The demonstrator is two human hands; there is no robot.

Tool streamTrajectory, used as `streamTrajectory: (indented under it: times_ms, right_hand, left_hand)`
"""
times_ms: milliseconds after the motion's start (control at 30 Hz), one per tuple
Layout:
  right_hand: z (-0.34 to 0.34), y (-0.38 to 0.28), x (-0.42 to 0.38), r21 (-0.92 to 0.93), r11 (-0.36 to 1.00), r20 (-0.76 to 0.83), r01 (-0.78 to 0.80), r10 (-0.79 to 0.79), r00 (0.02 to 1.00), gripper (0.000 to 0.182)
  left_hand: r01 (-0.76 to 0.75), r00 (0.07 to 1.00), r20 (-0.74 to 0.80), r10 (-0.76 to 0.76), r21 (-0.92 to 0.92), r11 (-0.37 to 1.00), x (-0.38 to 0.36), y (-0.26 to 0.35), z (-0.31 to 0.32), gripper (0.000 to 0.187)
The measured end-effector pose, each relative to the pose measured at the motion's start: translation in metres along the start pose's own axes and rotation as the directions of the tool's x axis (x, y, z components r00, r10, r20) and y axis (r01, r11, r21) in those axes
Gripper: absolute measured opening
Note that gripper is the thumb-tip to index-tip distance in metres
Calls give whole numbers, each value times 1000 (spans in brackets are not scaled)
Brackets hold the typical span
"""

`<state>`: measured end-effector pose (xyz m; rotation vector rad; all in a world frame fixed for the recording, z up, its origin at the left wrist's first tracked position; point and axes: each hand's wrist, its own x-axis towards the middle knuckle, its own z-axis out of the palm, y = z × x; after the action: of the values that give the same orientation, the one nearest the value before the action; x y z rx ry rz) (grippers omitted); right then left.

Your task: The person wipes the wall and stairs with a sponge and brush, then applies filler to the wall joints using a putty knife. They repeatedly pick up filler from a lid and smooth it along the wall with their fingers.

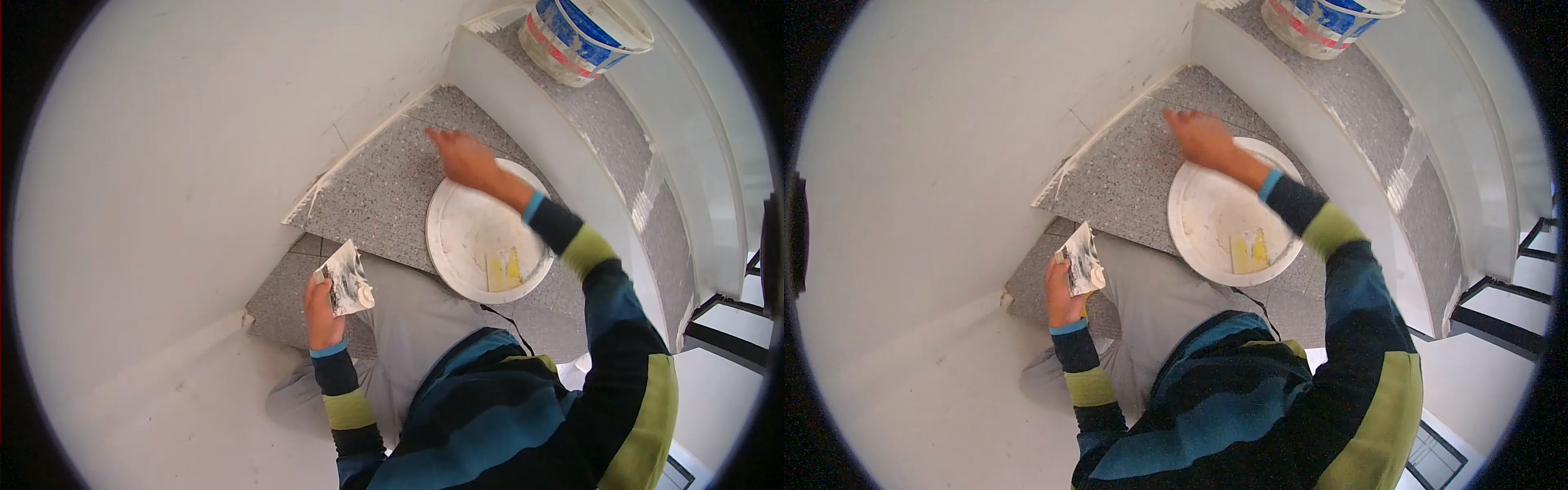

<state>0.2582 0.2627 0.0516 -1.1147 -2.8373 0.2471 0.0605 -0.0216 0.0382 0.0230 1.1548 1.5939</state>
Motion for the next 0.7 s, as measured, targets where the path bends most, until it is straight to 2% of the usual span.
streamTrajectory:
  times_ms: [67,100,167,200,233,267,300,400,533,600,700]
  right_hand:
    - [11,45,26,-210,977,29,-42,49,998,54]
    - [16,60,37,-311,948,37,-60,75,996,55]
    - [25,82,56,-359,933,68,-39,68,995,57]
    - [27,87,65,-408,913,92,-15,57,994,58]
    - [30,91,73,-408,913,94,-10,53,994,58]
    - [34,94,80,-465,885,109,-15,74,991,59]
    - [36,95,86,-521,854,124,-17,96,988,59]
    - [43,99,97,-524,851,134,-39,127,983,60]
    - [51,105,101,-542,840,77,-23,77,994,56]
    - [52,104,106,-532,843,150,-78,184,971,60]
    - [51,102,110,-553,826,194,-106,251,948,60]
  left_hand:
    - [-139,990,4,140,179,974,-1,-11,-18,23]
    - [-136,990,3,138,179,974,3,-18,-31,23]
    - [-175,984,59,165,406,897,11,-28,-54,22]
    - [-173,985,55,165,406,898,10,-25,-49,22]
    - [-58,997,-31,65,190,980,7,-22,-43,22]
    - [47,994,-92,-51,-45,998,5,-20,-38,22]
    - [45,994,-98,-50,-49,998,5,-21,-38,22]
    - [42,989,-139,-53,-83,996,2,-23,-38,23]
    - [54,991,-120,-63,-81,995,2,-24,-39,25]
    - [63,991,-110,-72,-83,995,3,-24,-40,26]
    - [60,991,-111,-70,-94,994,3,-25,-37,26]
